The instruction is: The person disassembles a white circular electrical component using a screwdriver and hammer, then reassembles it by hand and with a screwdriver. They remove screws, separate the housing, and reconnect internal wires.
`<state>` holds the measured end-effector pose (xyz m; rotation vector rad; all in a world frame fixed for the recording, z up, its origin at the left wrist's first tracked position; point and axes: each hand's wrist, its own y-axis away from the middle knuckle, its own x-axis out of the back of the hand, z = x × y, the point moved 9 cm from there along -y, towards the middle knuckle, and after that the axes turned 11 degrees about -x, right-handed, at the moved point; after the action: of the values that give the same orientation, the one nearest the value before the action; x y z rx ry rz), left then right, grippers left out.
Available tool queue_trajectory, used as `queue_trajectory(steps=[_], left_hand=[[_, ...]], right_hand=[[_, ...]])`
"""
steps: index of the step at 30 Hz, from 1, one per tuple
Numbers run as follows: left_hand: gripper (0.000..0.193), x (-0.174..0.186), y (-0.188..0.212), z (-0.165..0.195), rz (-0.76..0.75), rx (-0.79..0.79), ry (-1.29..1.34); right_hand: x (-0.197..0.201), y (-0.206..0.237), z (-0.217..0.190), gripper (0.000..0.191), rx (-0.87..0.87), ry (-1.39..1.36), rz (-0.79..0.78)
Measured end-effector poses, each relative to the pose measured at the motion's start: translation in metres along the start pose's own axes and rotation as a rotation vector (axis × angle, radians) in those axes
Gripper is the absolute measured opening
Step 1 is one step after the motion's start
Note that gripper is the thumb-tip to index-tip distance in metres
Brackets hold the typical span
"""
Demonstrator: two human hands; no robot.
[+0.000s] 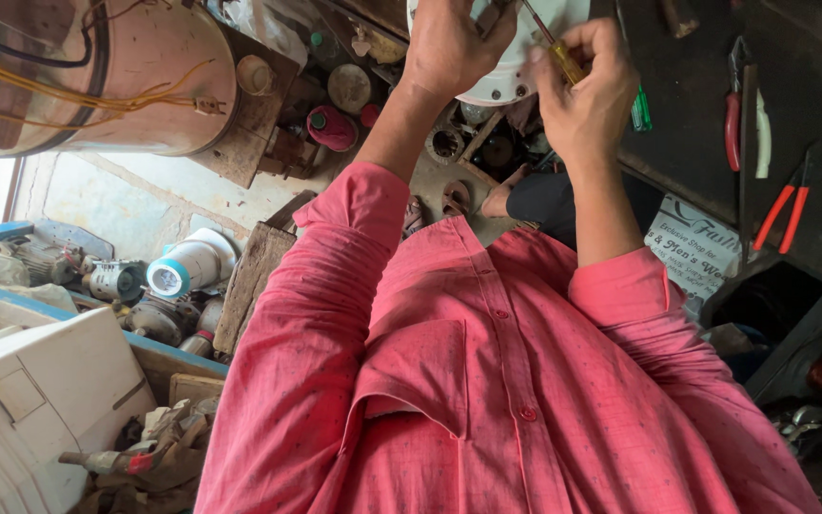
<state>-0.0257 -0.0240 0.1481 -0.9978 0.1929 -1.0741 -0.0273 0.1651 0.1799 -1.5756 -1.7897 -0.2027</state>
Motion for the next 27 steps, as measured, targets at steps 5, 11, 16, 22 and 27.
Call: queue_trajectory(steps=[5, 11, 16, 22, 27], left_hand=[[0.022, 0.002, -0.003, 0.002, -0.027, 0.014, 0.068], [0.022, 0.008, -0.007, 0.007, -0.031, 0.033, -0.092], [0.026, 0.012, -0.011, 0.009, -0.019, 0.065, 0.055], [0.032, 0.012, -0.012, 0.008, -0.025, 0.092, 0.122], [0.034, 0.012, -0.012, 0.011, -0.019, 0.077, 0.114]], right_hand=[[-0.007, -0.001, 0.029, 0.042, -0.285, 0.236, -0.050], [-0.002, -0.004, 0.010, 0.037, -0.210, 0.217, 0.026], [0.000, -0.007, -0.001, 0.037, -0.136, 0.146, 0.003], [-0.001, -0.006, 0.001, 0.036, -0.096, 0.197, 0.009], [-0.004, -0.008, 0.011, 0.039, -0.219, 0.267, -0.010]])
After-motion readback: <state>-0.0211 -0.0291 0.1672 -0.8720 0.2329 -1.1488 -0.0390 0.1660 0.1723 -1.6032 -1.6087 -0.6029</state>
